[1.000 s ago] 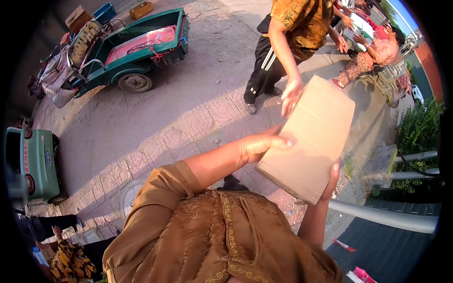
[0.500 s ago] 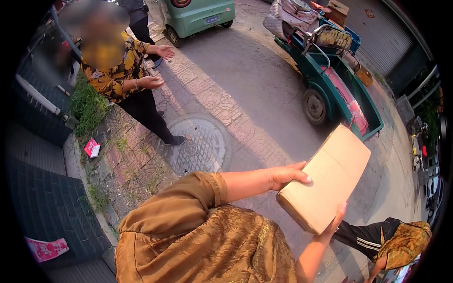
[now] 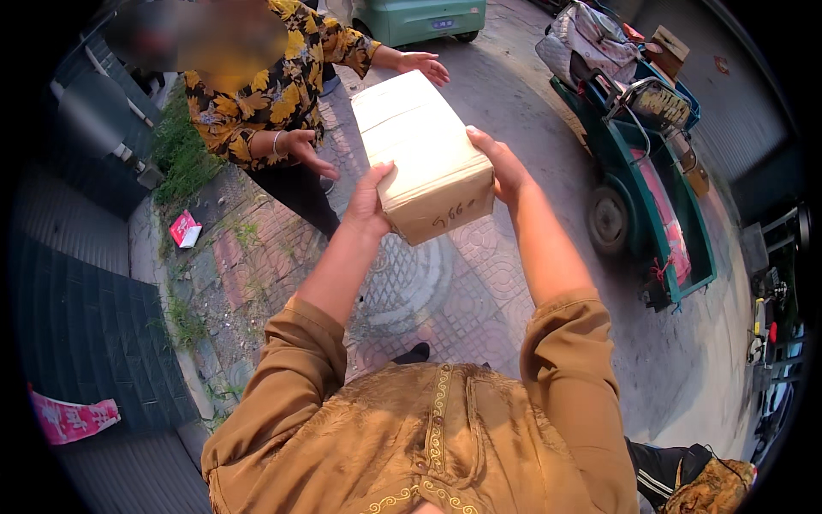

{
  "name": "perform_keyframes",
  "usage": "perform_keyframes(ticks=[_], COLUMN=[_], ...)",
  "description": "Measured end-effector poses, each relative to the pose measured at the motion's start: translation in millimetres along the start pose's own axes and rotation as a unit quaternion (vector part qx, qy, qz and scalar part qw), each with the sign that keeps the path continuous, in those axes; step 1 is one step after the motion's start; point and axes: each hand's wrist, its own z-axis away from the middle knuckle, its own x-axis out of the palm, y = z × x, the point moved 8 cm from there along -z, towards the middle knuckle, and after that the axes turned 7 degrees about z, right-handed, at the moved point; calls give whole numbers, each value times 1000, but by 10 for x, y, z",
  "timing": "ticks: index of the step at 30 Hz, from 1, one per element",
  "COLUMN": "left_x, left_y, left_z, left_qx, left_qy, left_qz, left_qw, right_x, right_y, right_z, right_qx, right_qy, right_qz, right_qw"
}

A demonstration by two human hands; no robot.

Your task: The person unloads various cardboard boxes and packaged goods from one person and hands them to another in an outdoor residential area.

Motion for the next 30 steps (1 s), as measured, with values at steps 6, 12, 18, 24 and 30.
perform_keyframes(ticks=[6, 12, 18, 24, 30], left_x=[-64, -346, 34, 71, 177], left_y=[698, 1062, 664, 94, -2660], left_z=[-363, -795, -523, -736, -385], left_qx=[74, 52, -9, 48, -285], left_qy=[66, 127, 292, 330, 277], left_qz=[-41, -1, -58, -103, -166], left_qw=[994, 991, 955, 937, 902], right_x=[218, 190, 24, -613, -1471], right_y=[-222, -294, -216, 37, 354], right_z=[-746, -910, -244, 1530, 3756], right_qx=[-16, -82, -109, -157, -119], right_qy=[74, 187, 148, 223, 412], right_qz=[-38, 2, 51, 216, 253], right_qw=[996, 979, 982, 938, 867])
